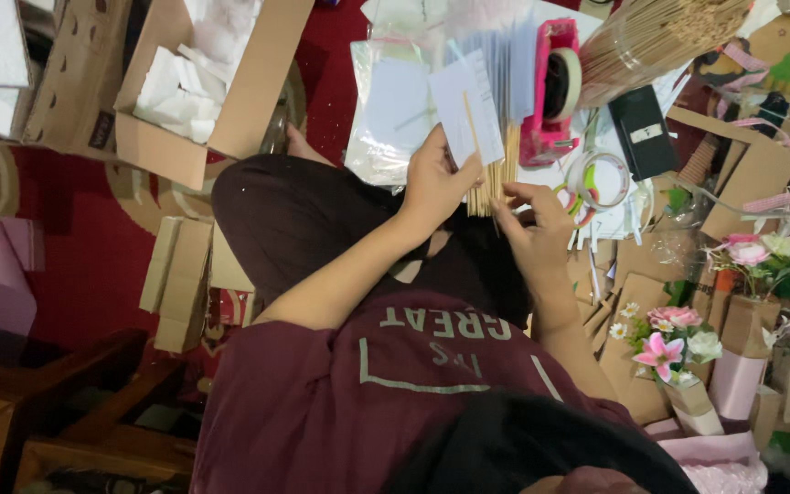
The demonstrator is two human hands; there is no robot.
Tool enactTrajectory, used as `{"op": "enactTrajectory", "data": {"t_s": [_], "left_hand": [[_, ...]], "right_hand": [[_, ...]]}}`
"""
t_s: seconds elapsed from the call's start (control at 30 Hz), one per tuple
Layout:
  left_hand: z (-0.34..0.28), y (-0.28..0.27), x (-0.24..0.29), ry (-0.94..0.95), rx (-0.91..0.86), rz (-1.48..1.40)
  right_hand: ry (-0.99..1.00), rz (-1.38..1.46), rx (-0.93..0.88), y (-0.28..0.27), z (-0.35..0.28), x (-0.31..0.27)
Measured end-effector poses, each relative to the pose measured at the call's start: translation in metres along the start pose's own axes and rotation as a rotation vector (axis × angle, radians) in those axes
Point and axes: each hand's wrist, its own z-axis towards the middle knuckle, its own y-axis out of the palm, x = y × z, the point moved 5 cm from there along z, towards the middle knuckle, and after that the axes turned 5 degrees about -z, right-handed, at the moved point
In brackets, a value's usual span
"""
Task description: The person sits on the floor and assembles small craft kits by placing a wooden stick onto a small white card and inserting it into a clear plastic bag. They repeat this process with multiple items, organizing the finished kits into a pile.
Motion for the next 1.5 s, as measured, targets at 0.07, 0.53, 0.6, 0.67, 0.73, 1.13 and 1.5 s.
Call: {"op": "enactTrajectory", "data": {"t_s": [0.07, 0.53, 0.6, 0.67, 0.73, 1.13, 1.5], "left_hand": [[0.008, 0.009, -0.001, 0.009, -0.013, -0.035], [0.122, 0.058, -0.003, 0.504, -0.44, 1.053], [0.139, 0.066, -0.001, 0.551, -0.598, 1.185], [0.161, 0.068, -0.029, 0.614, -0.615, 1.185], [0.174, 0.067, -0.049, 0.678, -0.63, 1.189], [0.173, 0.036, -0.052, 0.987, -0.593, 1.073], [0.176, 0.03, -0.051, 0.833, -0.649, 1.004]], "right_hand": [[0.047, 0.066, -0.022, 0.0, 0.001, 0.009], [0.418, 0.349, 0.074, -0.05, 0.034, 0.042], [0.47, 0.373, 0.014, -0.042, 0.033, 0.048], [0.468, 0.416, -0.012, -0.031, 0.035, 0.045], [0.464, 0.463, -0.039, -0.022, 0.037, 0.044], [0.364, 0.136, -0.104, -0.005, 0.053, 0.035], [0.263, -0.043, -0.203, 0.007, 0.054, 0.028]]}}
